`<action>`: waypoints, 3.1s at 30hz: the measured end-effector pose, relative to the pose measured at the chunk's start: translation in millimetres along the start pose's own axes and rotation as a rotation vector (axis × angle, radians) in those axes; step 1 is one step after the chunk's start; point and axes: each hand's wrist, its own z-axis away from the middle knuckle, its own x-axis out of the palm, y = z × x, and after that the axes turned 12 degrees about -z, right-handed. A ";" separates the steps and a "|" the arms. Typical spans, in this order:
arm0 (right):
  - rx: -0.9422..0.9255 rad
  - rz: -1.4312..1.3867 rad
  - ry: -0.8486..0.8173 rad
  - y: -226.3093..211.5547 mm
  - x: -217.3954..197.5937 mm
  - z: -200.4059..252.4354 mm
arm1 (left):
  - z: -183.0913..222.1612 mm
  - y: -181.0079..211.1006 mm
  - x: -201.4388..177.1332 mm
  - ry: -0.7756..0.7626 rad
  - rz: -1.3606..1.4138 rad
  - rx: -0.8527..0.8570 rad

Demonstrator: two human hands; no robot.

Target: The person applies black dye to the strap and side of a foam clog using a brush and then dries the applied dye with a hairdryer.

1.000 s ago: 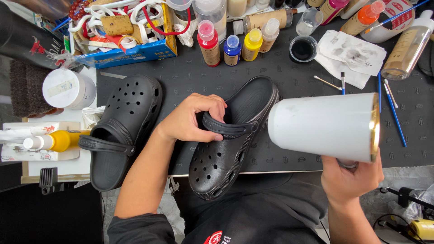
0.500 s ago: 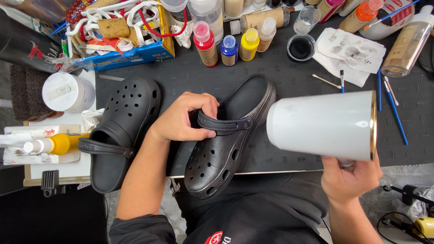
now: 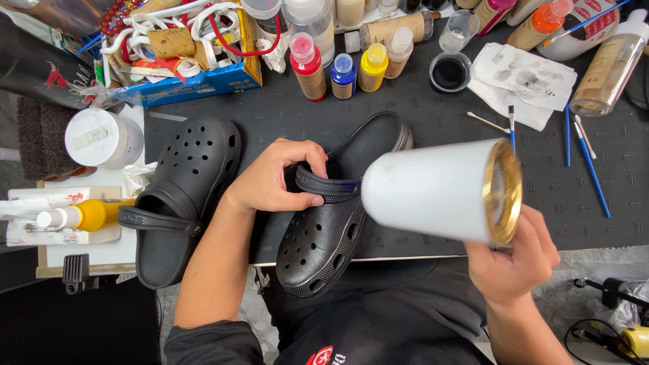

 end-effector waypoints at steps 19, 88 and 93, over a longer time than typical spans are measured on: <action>0.020 0.057 -0.006 -9.8 -3.5 -21.4 | -2.2 -0.3 -6.4 -0.025 -0.061 0.050; 0.021 0.091 0.023 28.1 -27.4 17.2 | -10.4 29.2 23.1 0.067 -0.357 0.342; 0.064 0.084 0.043 29.1 -28.8 16.6 | -12.2 51.5 31.1 0.131 -0.636 0.441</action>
